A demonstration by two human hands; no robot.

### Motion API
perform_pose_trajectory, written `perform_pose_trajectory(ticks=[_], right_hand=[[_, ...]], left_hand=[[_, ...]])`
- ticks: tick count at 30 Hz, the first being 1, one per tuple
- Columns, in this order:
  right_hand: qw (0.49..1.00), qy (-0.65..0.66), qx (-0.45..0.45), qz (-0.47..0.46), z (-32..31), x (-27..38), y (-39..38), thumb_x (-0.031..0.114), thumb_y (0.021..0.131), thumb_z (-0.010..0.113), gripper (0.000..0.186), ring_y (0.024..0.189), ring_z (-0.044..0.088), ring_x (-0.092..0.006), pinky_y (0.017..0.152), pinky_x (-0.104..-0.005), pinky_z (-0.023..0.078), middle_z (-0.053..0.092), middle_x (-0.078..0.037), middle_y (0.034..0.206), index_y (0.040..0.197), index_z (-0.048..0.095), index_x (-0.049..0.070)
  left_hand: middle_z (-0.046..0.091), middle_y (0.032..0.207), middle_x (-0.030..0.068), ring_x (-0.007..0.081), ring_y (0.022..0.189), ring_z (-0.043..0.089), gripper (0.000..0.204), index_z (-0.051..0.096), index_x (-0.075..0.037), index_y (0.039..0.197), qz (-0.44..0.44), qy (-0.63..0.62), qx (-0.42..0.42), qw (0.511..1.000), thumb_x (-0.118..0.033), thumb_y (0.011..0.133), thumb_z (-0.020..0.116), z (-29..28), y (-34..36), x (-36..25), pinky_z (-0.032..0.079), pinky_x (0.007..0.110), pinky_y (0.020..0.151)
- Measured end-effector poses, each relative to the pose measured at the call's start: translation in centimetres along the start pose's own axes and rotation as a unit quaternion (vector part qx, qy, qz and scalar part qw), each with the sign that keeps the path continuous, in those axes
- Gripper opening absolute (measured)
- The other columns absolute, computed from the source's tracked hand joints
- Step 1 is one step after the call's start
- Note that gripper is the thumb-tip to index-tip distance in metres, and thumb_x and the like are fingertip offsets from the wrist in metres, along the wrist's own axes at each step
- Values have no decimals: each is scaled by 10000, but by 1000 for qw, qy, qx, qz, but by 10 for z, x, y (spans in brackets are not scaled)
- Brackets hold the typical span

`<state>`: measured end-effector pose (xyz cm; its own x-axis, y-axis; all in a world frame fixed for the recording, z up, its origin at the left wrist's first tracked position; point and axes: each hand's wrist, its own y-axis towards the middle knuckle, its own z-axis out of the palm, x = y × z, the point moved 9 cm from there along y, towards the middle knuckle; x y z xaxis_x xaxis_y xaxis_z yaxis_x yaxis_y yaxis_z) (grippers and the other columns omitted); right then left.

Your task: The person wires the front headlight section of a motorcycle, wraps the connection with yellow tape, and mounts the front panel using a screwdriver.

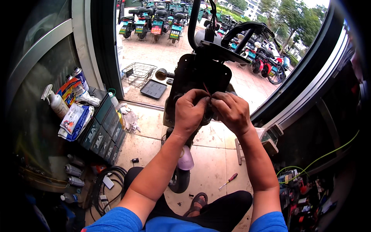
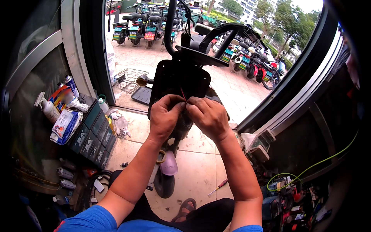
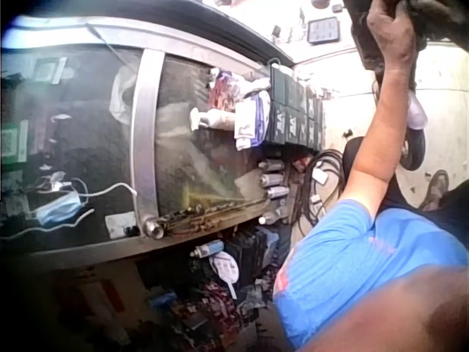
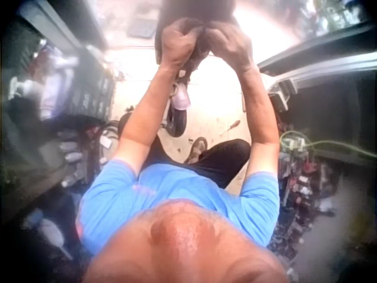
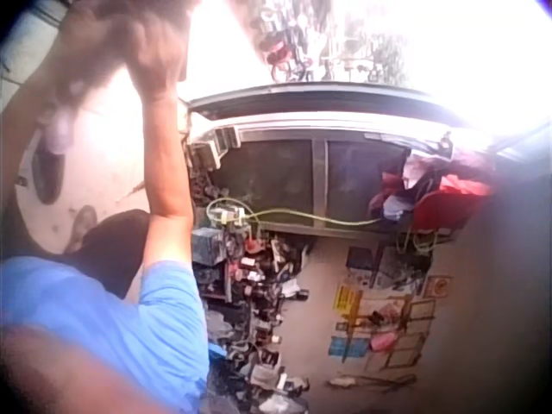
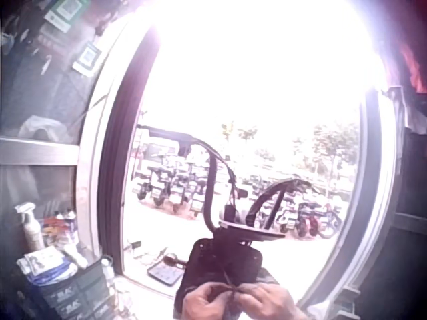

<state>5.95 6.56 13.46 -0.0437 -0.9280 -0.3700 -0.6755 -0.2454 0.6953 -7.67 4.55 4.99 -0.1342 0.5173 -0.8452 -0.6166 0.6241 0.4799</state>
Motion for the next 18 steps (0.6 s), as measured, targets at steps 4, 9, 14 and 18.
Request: perform_pose_trajectory(ticks=[4, 9, 14, 18], right_hand=[[999, 17, -39, 28, 1, -1, 2, 27, 810, 796, 215, 794, 737, -268, 659, -369, 590, 745, -87, 988, 976, 665, 66], [922, 262, -16, 285, 28, -30, -12, 32, 890, 800, 142, 662, 709, -182, 594, -322, 563, 727, -40, 804, 970, 684, 12], [577, 556, 16, 598, 71, -52, -47, 73, 963, 736, 102, 557, 582, -85, 515, -226, 466, 665, -4, 727, 958, 690, -17], [276, 698, -25, 661, 100, -40, -70, 94, 979, 716, 141, 631, 602, -56, 508, -177, 468, 702, -24, 851, 1057, 676, -17]], left_hand=[[766, 943, 20, 64, 822, 666, 151, 766, 22, 1118, -86, -49, 36, 994, -81, 1011, 734, 0, 4, 18, 541, 222, 737], [765, 949, 22, 67, 786, 666, 176, 770, 9, 1155, -203, -170, 57, 962, -83, 1007, 746, 2, 1, 40, 533, 214, 687], [770, 950, 32, 83, 775, 690, 175, 774, 0, 1162, -202, -244, 29, 948, -65, 1002, 743, 8, 0, 40, 546, 211, 675], [764, 916, 22, 70, 737, 674, 159, 781, -4, 1144, -190, -256, 9, 948, -57, 1001, 737, 10, -1, 38, 526, 194, 650]])
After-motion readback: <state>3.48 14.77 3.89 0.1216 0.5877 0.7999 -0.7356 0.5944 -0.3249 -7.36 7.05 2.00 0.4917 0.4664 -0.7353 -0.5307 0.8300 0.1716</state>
